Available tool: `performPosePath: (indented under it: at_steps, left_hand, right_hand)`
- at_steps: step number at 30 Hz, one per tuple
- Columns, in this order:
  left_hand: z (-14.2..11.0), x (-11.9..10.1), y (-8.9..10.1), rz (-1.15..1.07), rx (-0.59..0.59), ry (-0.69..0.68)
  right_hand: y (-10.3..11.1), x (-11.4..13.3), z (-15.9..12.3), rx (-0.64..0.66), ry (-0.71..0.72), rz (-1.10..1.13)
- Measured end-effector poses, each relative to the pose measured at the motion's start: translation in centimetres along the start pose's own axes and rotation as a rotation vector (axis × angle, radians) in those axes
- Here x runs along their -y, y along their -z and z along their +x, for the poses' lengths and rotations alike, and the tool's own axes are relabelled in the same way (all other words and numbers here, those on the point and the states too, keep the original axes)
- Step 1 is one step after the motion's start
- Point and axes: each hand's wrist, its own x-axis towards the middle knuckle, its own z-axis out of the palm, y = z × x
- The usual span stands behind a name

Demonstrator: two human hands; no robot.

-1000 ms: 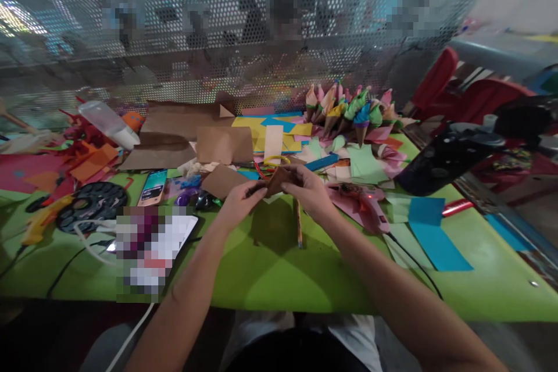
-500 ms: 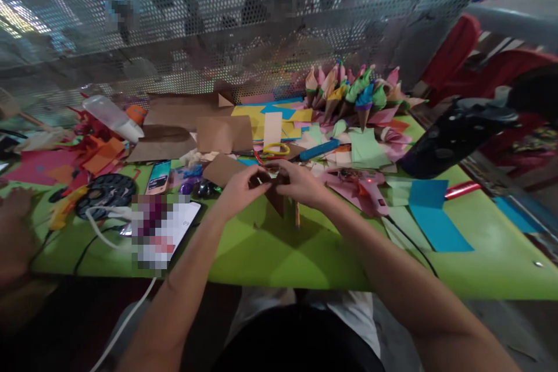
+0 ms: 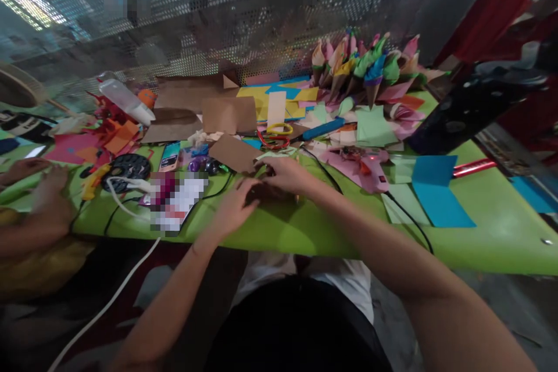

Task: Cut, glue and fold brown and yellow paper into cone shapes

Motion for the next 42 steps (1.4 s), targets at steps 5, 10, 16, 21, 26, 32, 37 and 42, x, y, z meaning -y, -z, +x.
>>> performPosePath:
  at_steps: [5, 10, 16, 21, 26, 32, 37, 42]
  left_hand:
    - [-1.3, -0.6, -0.4, 0.379, -0.005, -0.119]
    - [-1.6, -0.3, -0.6, 0.376, 0.033, -0.233]
    - [-2.1, 0.2, -0.7, 0.378, 0.093, -0.194]
    - [-1.7, 0.3, -0.5, 0.357, 0.097, -0.234]
    - [-1.0, 0.8, -0.6, 0.376, 0.096, -0.301]
    - [-0.3, 1.5, -0.8, 0.373, 0.117, -0.409]
    - [-0.5, 1.4, -0.5, 0.418, 0.082, -0.375]
    - [-1.4, 0.8, -0.1, 0.431, 0.088, -0.308]
  right_hand:
    - [0.1, 0.2, -0.1, -0.014, 0.044, -0.094]
    - [3.0, 0.7, 0.2, -0.229, 0.054, 0.004]
    - [8.2, 3.8, -0.7, -0.432, 0.053, 0.026]
    - [9.2, 4.8, -4.2, -0.328, 0.013, -0.145]
    - [5.7, 2.4, -7.5, -0.065, -0.004, -0.281]
    - [2.2, 0.5, -7.9, 0.077, 0.003, -0.35]
    - [2.2, -0.2, -6.5, 0.083, 0.037, -0.344]
    - [2.7, -1.4, -4.6, 0.041, 0.067, -0.305]
